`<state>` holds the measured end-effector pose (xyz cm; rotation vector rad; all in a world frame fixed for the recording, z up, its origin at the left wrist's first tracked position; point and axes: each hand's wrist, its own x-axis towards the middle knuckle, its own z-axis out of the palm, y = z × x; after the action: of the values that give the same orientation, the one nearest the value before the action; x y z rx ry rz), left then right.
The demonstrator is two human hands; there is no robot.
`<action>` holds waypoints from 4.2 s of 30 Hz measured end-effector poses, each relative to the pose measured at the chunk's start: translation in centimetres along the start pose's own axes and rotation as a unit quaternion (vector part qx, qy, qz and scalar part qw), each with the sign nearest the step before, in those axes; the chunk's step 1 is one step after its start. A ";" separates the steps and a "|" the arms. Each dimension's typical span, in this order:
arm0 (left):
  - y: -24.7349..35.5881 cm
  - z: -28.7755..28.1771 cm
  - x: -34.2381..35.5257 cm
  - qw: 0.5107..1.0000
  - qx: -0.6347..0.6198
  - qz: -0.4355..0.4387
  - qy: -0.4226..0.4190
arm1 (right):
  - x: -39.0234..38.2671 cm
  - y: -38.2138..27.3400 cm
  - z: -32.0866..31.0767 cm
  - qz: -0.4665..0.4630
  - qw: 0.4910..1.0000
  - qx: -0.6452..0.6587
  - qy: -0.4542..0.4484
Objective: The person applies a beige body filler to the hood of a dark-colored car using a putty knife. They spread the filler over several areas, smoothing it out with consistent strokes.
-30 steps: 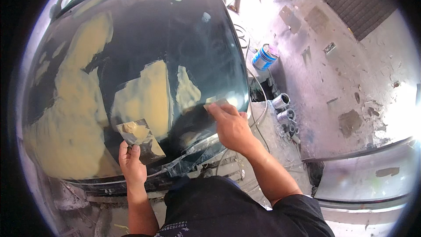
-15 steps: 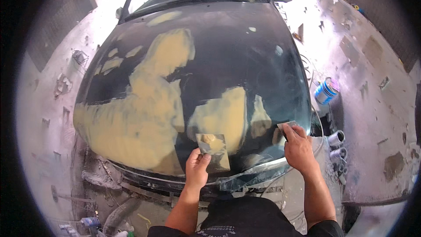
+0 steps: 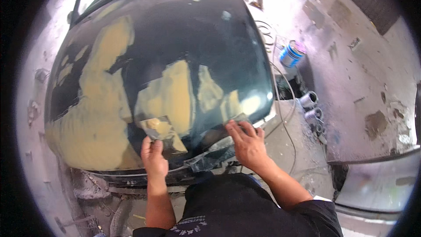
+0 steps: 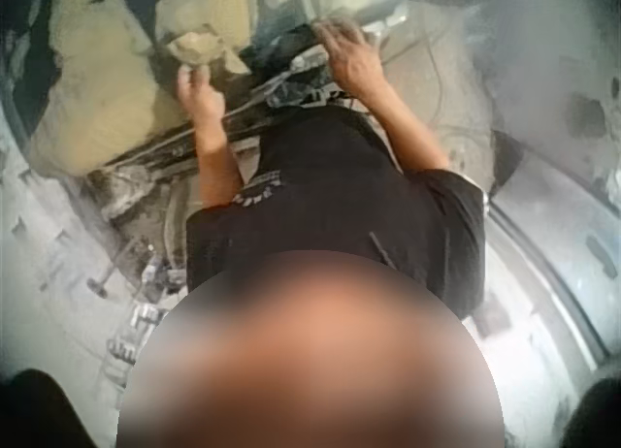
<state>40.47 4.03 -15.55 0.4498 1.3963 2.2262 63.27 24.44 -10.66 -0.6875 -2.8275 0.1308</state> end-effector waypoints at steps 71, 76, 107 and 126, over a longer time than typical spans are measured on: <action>0.6 0.9 0.0 0.999 0.025 0.032 0.008 | 5.7 1.8 -3.6 0.116 0.988 0.077 -0.060; 0.8 1.0 -0.1 1.000 0.013 0.018 -0.004 | 0.6 -1.0 -0.3 0.048 0.996 0.068 -0.010; 1.4 1.1 0.3 0.998 0.057 0.013 -0.001 | -3.9 1.9 3.4 0.039 0.995 0.039 0.080; 0.8 0.9 0.1 0.999 0.031 0.018 -0.005 | -1.2 6.6 0.3 0.053 0.995 0.065 0.046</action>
<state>40.68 4.49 -14.43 0.5105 1.4660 2.2119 67.14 29.73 -12.10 -0.7929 -2.6675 0.2895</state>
